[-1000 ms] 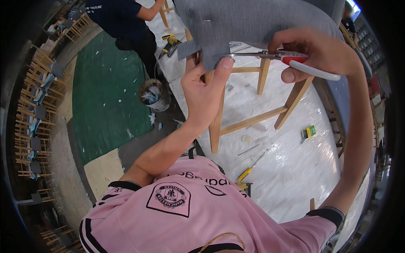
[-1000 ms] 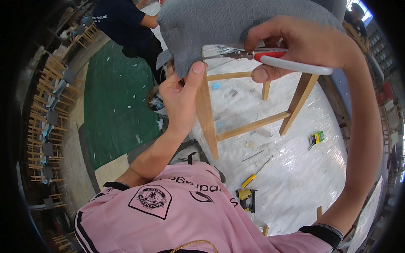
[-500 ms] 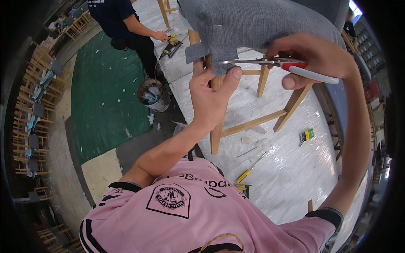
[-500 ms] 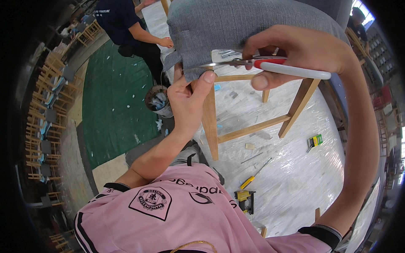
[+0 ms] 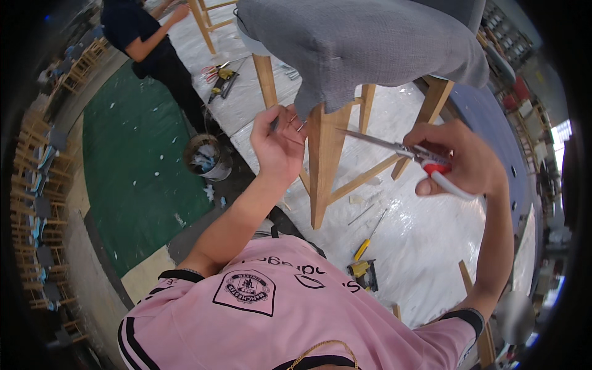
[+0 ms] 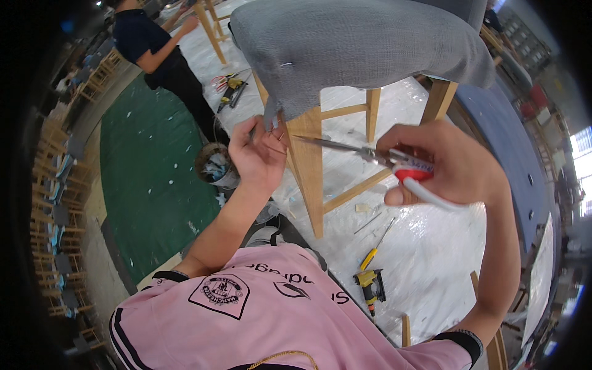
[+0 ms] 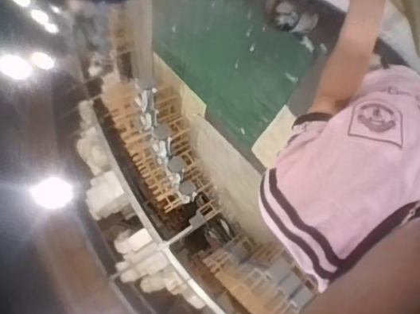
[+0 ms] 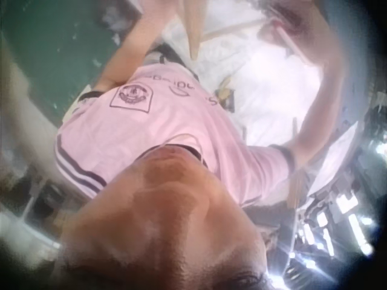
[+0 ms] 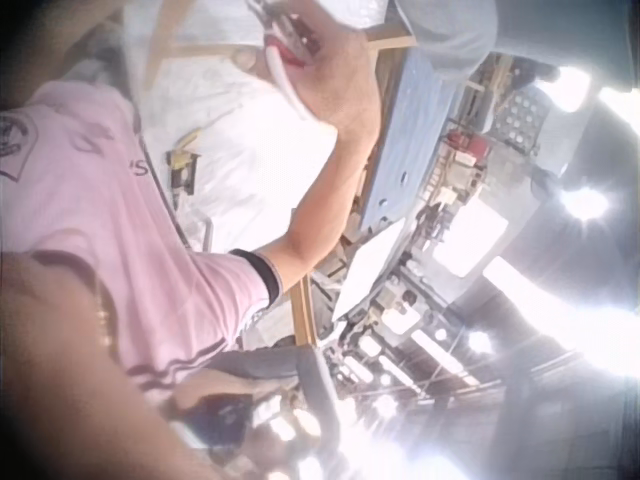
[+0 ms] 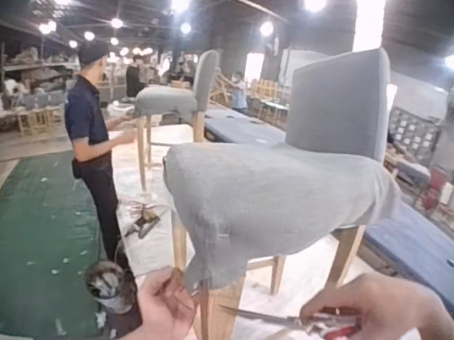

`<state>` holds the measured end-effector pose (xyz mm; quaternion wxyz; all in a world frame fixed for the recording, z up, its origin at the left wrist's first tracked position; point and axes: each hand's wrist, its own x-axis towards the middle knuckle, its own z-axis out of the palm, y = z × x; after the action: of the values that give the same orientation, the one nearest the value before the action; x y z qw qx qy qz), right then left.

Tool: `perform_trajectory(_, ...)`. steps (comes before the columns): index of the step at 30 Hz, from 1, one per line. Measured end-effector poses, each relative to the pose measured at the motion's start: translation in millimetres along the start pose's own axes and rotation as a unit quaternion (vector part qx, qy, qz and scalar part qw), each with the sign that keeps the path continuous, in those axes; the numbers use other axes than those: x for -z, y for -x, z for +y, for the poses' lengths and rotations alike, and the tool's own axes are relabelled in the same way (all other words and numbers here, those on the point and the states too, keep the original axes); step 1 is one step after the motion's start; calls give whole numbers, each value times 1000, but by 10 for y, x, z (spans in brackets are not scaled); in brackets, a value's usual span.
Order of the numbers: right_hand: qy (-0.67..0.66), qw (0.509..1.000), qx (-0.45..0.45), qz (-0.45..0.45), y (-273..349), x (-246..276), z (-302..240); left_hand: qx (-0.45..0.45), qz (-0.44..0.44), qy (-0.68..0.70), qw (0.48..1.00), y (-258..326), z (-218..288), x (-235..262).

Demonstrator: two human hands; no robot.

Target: The person stretches and secures gray fabric over a wooden chair seat using a staple gun, scissors, and a screwdriver. They trim excess fabric, tuck edges, and fasten the material to the underside of the seat frame.

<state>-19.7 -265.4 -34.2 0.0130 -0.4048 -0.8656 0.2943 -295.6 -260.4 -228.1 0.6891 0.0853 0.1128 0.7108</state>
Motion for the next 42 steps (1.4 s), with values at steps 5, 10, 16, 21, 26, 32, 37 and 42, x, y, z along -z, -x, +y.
perform_trajectory(5, 50, 994, -30, 87, 226, -517, -399, 63, -13, -81, 995, -85, -41, -110)
perform_trajectory(10, 61, 974, -199, 94, 160, -674, -959, 135, -81, -89, 983, -86, 192, -79)
perform_trajectory(16, 88, 946, -285, 126, 90, -807, -1401, 145, -223, -268, 926, -173, 298, -86)
perform_trajectory(21, 104, 916, -362, 136, 50, -838, -1595, 125, -272, -319, 899, -171, 321, -116)
perform_trajectory(26, 189, 902, -353, 163, -33, -877, -1683, 129, -255, -313, 906, -80, 261, -110)
perform_trajectory(32, 136, 891, -427, 79, -260, -710, -1777, 108, -255, -306, 911, -9, 148, -74)
perform_trajectory(37, 143, 908, -374, 126, -121, -844, -1572, 85, -249, -307, 915, 99, 75, -79)
perform_trajectory(42, 149, 912, -361, 128, -132, -862, -1526, 80, -255, -289, 919, 102, 62, -91)
